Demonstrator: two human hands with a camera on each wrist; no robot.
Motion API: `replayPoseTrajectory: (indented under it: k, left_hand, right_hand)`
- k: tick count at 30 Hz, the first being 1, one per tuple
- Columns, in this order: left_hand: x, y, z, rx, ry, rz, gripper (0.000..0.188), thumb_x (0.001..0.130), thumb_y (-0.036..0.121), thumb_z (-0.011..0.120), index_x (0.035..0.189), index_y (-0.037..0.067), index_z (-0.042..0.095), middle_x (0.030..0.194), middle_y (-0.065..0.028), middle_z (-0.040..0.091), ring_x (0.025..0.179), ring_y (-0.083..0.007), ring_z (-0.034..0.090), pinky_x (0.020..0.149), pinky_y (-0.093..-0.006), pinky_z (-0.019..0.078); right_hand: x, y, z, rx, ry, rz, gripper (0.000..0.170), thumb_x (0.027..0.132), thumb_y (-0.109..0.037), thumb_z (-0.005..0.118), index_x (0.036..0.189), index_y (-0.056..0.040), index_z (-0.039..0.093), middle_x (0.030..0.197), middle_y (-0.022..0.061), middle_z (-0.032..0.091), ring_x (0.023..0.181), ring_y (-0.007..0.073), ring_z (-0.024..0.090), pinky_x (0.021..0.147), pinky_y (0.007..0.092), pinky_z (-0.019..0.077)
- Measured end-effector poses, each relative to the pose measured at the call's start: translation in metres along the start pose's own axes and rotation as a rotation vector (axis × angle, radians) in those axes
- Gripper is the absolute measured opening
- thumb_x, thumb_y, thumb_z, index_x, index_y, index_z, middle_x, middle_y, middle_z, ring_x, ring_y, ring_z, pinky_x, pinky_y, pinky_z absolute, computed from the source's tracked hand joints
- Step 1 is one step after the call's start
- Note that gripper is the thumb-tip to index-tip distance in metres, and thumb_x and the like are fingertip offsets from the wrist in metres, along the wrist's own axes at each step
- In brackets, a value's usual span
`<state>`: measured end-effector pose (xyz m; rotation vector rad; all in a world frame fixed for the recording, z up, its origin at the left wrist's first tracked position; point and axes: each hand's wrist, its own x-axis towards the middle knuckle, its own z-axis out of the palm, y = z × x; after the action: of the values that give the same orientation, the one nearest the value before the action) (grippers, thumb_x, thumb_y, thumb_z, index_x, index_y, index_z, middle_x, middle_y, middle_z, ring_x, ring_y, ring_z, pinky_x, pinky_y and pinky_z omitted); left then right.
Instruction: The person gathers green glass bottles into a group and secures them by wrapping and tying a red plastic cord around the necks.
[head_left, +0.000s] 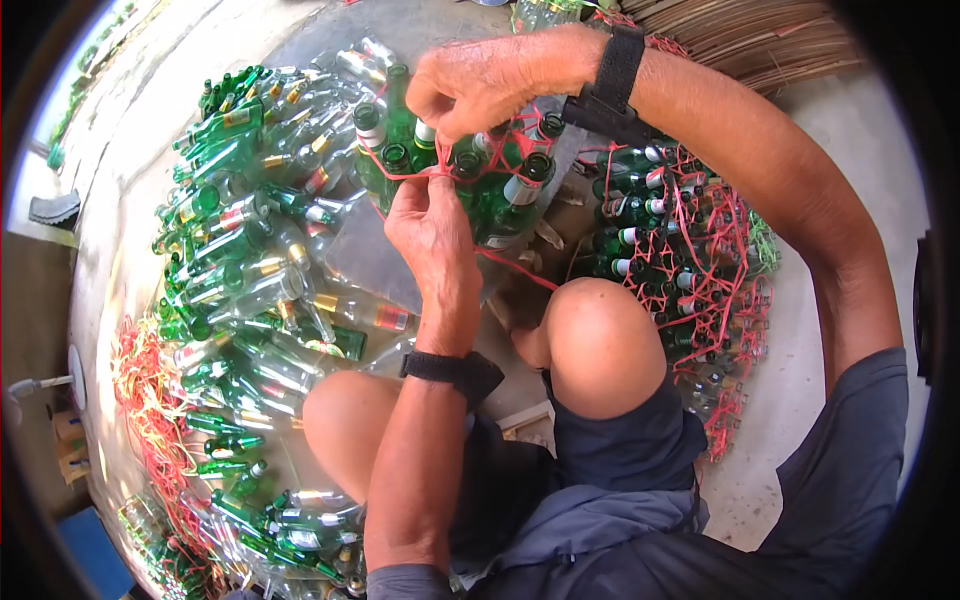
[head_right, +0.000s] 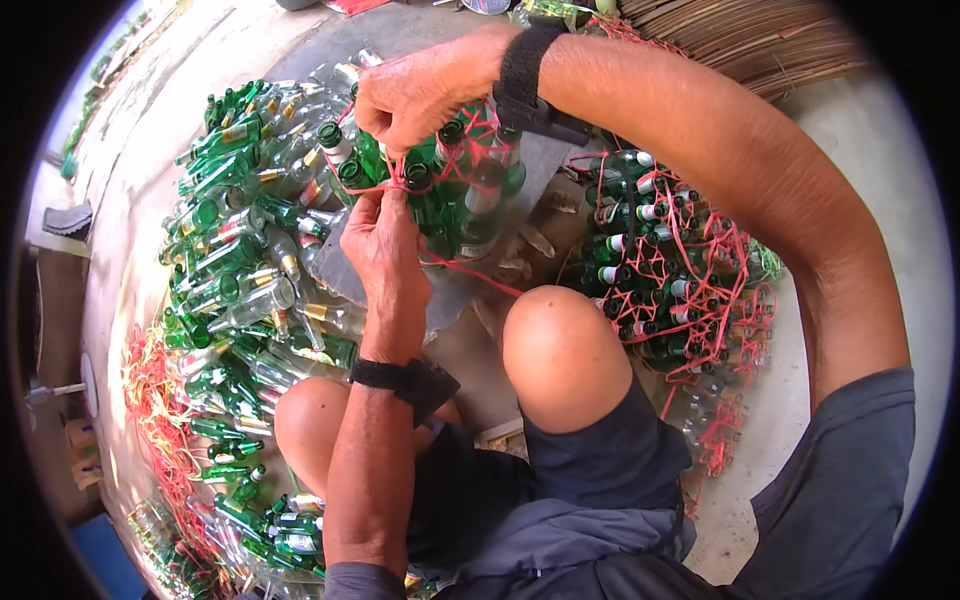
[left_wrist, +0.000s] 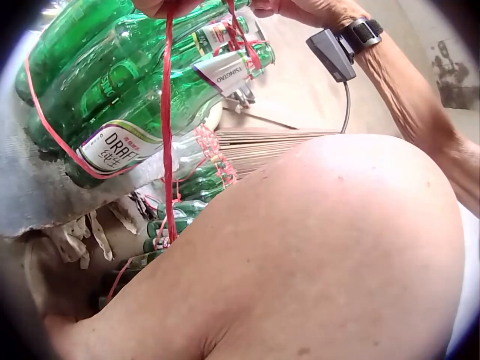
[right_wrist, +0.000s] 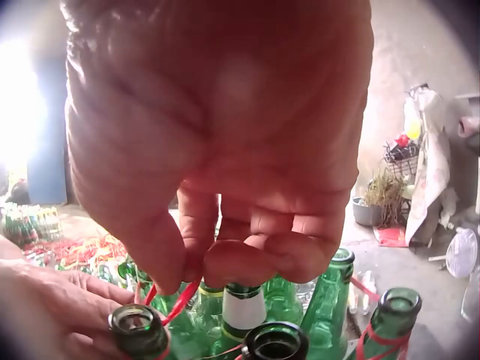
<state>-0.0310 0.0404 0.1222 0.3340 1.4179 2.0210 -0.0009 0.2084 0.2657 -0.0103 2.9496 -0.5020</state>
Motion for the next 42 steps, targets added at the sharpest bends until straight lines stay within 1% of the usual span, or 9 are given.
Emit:
replayPoseTrajectory:
  k: [2,9,11,13,19,22,29,34,42]
  left_hand:
    - [0.000,0.000,0.000,0.000,0.013,-0.002,0.018,0.102,0.019,0.071,0.104,0.001,0.072,0.075,0.0025,0.061,0.053,-0.0056,0.047,0.046,-0.0244,0.0389]
    - [-0.003,0.002,0.002,-0.020,0.014,0.036,0.020,0.103,0.022,0.071,0.101,0.003,0.073,0.069,0.0052,0.059,0.052,-0.0035,0.045,0.046,-0.0236,0.0339]
    - [-0.006,0.011,0.005,-0.011,0.012,-0.079,0.017,0.106,0.012,0.065,0.105,-0.003,0.072,0.092,-0.0025,0.073,0.079,-0.0065,0.059,0.070,-0.0248,0.0457]
    - [-0.005,0.008,0.006,-0.043,0.027,-0.050,0.017,0.106,0.012,0.065,0.104,-0.004,0.072,0.088,-0.0016,0.071,0.076,-0.0056,0.056,0.067,-0.0249,0.0436]
    - [-0.006,0.008,0.008,-0.031,0.025,-0.025,0.019,0.104,0.011,0.063,0.103,-0.005,0.073,0.081,0.0002,0.068,0.071,-0.0071,0.054,0.064,-0.0286,0.0456]
    - [-0.007,0.007,0.008,-0.001,0.041,-0.043,0.020,0.102,0.011,0.063,0.102,-0.007,0.072,0.081,-0.0018,0.068,0.072,-0.0079,0.054,0.065,-0.0295,0.0461]
    - [-0.005,0.001,0.005,0.028,0.024,-0.027,0.020,0.100,0.015,0.066,0.108,-0.002,0.073,0.081,0.0025,0.065,0.066,-0.0058,0.053,0.056,-0.0256,0.0401]
    - [-0.009,0.009,0.004,0.057,0.041,-0.019,0.020,0.101,0.013,0.066,0.105,-0.005,0.074,0.082,0.0001,0.067,0.069,-0.0065,0.053,0.060,-0.0270,0.0429]
    - [-0.005,0.011,0.002,-0.013,0.060,-0.025,0.016,0.099,0.013,0.067,0.099,0.000,0.076,0.080,0.0052,0.065,0.068,-0.0038,0.050,0.058,-0.0243,0.0383]
  right_hand:
    - [-0.008,-0.014,-0.006,0.138,-0.009,0.144,0.027,0.083,-0.021,0.076,0.078,0.0016,0.061,0.065,0.0064,0.058,0.061,0.0155,0.059,0.054,0.0370,0.0474]
    - [-0.014,-0.008,0.008,0.423,-0.016,0.244,0.022,0.087,-0.019,0.072,0.083,-0.0012,0.061,0.075,0.0041,0.066,0.056,0.0110,0.059,0.050,0.0306,0.0461]
    - [-0.014,-0.006,0.010,0.442,-0.011,0.226,0.021,0.086,-0.019,0.072,0.082,-0.0020,0.060,0.072,0.0029,0.064,0.056,0.0098,0.058,0.049,0.0294,0.0450]
    - [-0.016,-0.012,0.007,0.431,-0.020,0.306,0.021,0.086,-0.018,0.073,0.082,-0.0017,0.060,0.070,0.0023,0.063,0.056,0.0104,0.058,0.049,0.0297,0.0449]
    - [-0.011,0.003,0.011,0.146,0.016,0.075,0.019,0.090,-0.012,0.067,0.082,-0.0024,0.053,0.068,0.0071,0.058,0.058,0.0181,0.059,0.054,0.0374,0.0464]
    - [-0.010,0.001,0.011,-0.076,0.035,0.027,0.022,0.090,-0.011,0.068,0.083,-0.0021,0.049,0.066,0.0147,0.051,0.065,0.0333,0.060,0.062,0.0470,0.0441]
    - [-0.014,0.002,0.003,-0.378,0.186,-0.083,0.021,0.088,-0.011,0.071,0.085,-0.0017,0.052,0.068,0.0162,0.054,0.063,0.0374,0.055,0.061,0.0465,0.0451]
    - [-0.015,0.003,-0.012,0.046,-0.014,0.151,0.020,0.084,-0.010,0.074,0.082,-0.0007,0.056,0.064,0.0095,0.052,0.058,0.0236,0.052,0.057,0.0404,0.0430]
    - [-0.007,0.016,-0.010,-0.039,0.123,0.132,0.016,0.087,-0.008,0.067,0.082,0.0000,0.054,0.067,0.0080,0.053,0.061,0.0183,0.052,0.059,0.0373,0.0446]
